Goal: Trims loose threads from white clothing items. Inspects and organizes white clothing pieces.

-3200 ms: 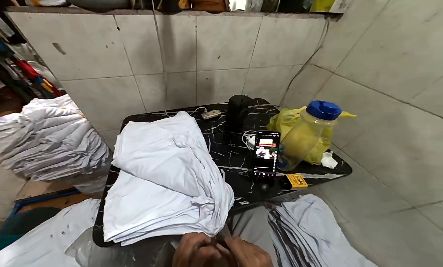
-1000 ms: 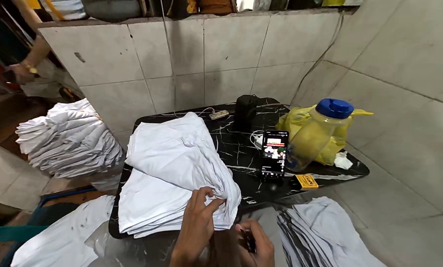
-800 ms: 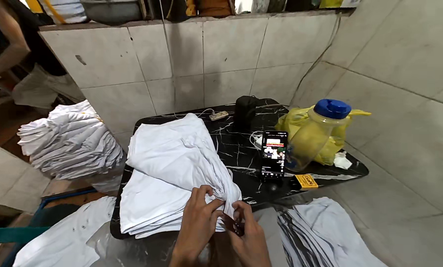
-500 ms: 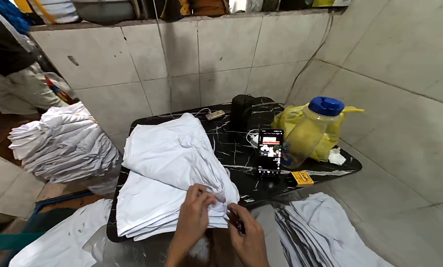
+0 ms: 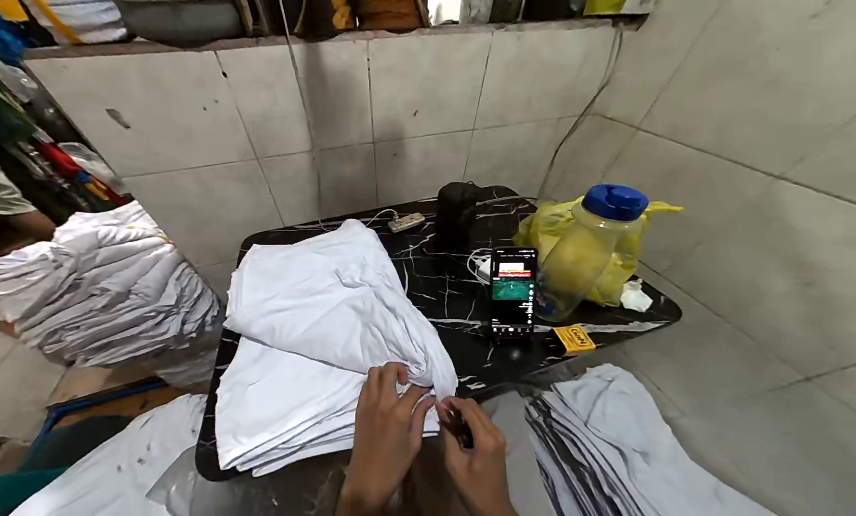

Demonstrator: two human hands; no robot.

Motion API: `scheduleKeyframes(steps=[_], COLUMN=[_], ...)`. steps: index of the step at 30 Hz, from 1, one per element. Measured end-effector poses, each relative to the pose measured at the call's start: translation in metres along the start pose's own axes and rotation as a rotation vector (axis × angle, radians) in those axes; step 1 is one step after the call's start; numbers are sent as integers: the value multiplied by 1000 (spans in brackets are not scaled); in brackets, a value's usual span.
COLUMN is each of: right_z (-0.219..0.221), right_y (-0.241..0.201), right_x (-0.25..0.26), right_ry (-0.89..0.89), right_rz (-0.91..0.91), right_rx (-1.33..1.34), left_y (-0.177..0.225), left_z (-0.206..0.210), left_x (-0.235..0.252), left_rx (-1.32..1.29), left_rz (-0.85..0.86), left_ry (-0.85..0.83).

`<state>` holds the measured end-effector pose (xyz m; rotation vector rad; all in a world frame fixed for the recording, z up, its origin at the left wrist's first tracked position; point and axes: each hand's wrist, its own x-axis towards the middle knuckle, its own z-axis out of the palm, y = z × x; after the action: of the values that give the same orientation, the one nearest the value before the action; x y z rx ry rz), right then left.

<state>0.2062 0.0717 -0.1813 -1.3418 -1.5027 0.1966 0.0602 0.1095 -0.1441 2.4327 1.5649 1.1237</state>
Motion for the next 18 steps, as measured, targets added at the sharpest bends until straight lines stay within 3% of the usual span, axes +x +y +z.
scheduleKeyframes(steps=[3,6,9,12,15,18], right_z=[-1,-1,0,1,1,1], right_y=[3,5,7,8,12,12], right_x=[0,3,4,7,8,4], right_ry=[-50,-70,-87,-76,-29,29], right_rz=[45,86,105,139,147,115], right_rx=[13,-14,-30,-27,35,219], left_y=[-8,-26,-36,-40,-46,-34], left_z=[0,-6,-14,-20,-32,-35], left_x=[5,8,7,9,5,-6], left_rx=[-162,-491,-673,-821,-775,-599], left_rz=[-111,-239,-270,-305,-313,-199], left_ry=[-38,-56,-111,-4,63,72])
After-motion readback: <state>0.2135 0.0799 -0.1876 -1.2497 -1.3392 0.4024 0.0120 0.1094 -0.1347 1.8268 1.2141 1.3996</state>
